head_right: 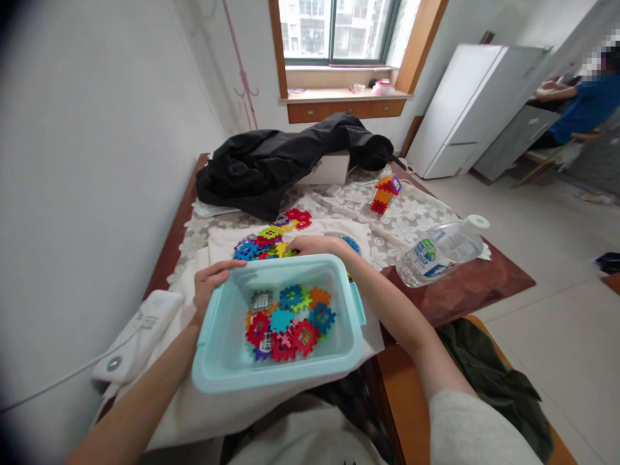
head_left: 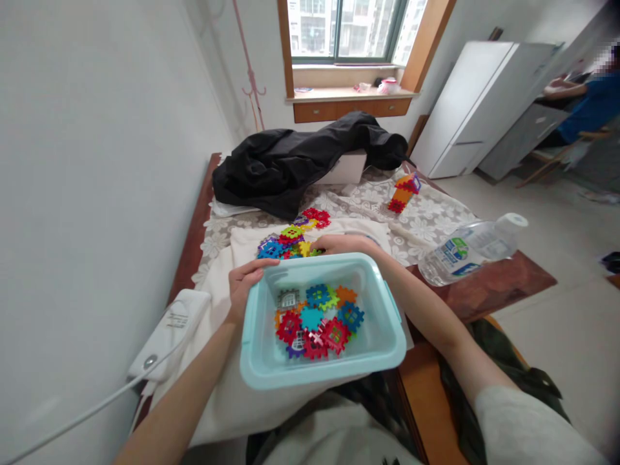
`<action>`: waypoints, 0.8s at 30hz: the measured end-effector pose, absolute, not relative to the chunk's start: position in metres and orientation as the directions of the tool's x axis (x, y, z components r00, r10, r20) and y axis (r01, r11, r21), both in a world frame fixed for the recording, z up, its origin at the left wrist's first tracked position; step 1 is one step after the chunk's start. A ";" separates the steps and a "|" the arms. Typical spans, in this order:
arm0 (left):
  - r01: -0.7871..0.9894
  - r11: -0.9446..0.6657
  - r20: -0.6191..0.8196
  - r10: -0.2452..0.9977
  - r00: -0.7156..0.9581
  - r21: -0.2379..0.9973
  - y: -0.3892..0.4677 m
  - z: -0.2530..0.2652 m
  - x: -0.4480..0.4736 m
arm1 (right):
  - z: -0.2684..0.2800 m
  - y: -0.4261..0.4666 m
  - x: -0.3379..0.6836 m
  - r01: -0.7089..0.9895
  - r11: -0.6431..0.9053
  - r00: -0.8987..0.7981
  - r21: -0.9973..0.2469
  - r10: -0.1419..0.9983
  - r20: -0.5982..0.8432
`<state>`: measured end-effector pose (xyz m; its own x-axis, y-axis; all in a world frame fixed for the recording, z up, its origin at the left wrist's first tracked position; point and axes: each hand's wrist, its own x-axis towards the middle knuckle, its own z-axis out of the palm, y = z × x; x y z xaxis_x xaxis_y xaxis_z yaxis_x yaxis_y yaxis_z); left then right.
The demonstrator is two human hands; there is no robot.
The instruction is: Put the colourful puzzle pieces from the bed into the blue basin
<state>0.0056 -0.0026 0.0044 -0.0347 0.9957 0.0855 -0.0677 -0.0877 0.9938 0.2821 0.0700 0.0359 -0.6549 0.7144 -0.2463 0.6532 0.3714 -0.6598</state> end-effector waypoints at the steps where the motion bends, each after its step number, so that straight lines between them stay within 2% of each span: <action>1: -0.071 -0.096 0.094 0.995 -0.027 0.993 -0.003 0.004 0.006 | 0.033 0.069 0.283 0.653 0.359 -0.645 -0.667 0.724 -0.243; 4: -0.073 -0.102 0.101 0.995 -0.025 0.992 -0.003 0.002 0.006 | 0.018 0.072 0.287 0.585 0.331 -0.658 -0.740 0.727 -0.195; 7: -0.061 -0.079 0.076 0.996 -0.039 0.995 -0.005 0.001 0.003 | -0.003 0.077 0.292 0.449 0.351 -0.632 -0.822 0.775 -0.015; 11: -0.064 -0.016 0.013 0.999 -0.050 0.998 -0.006 0.004 -0.001 | -0.026 0.080 0.301 0.340 0.325 -0.396 -0.882 0.901 0.180; 14: -0.087 0.007 -0.010 0.999 -0.041 0.996 -0.006 0.005 0.000 | -0.032 0.081 0.309 0.308 0.296 -0.250 -0.904 0.942 0.223; 18: -0.109 -0.007 0.003 0.999 -0.036 0.994 -0.005 0.003 0.002 | -0.029 0.079 0.313 0.263 0.294 -0.182 -0.919 0.951 0.252; 24: -0.100 -0.052 0.048 0.998 -0.039 0.994 -0.005 -0.002 0.002 | -0.031 0.078 0.306 0.022 0.204 -0.036 -0.979 0.978 0.204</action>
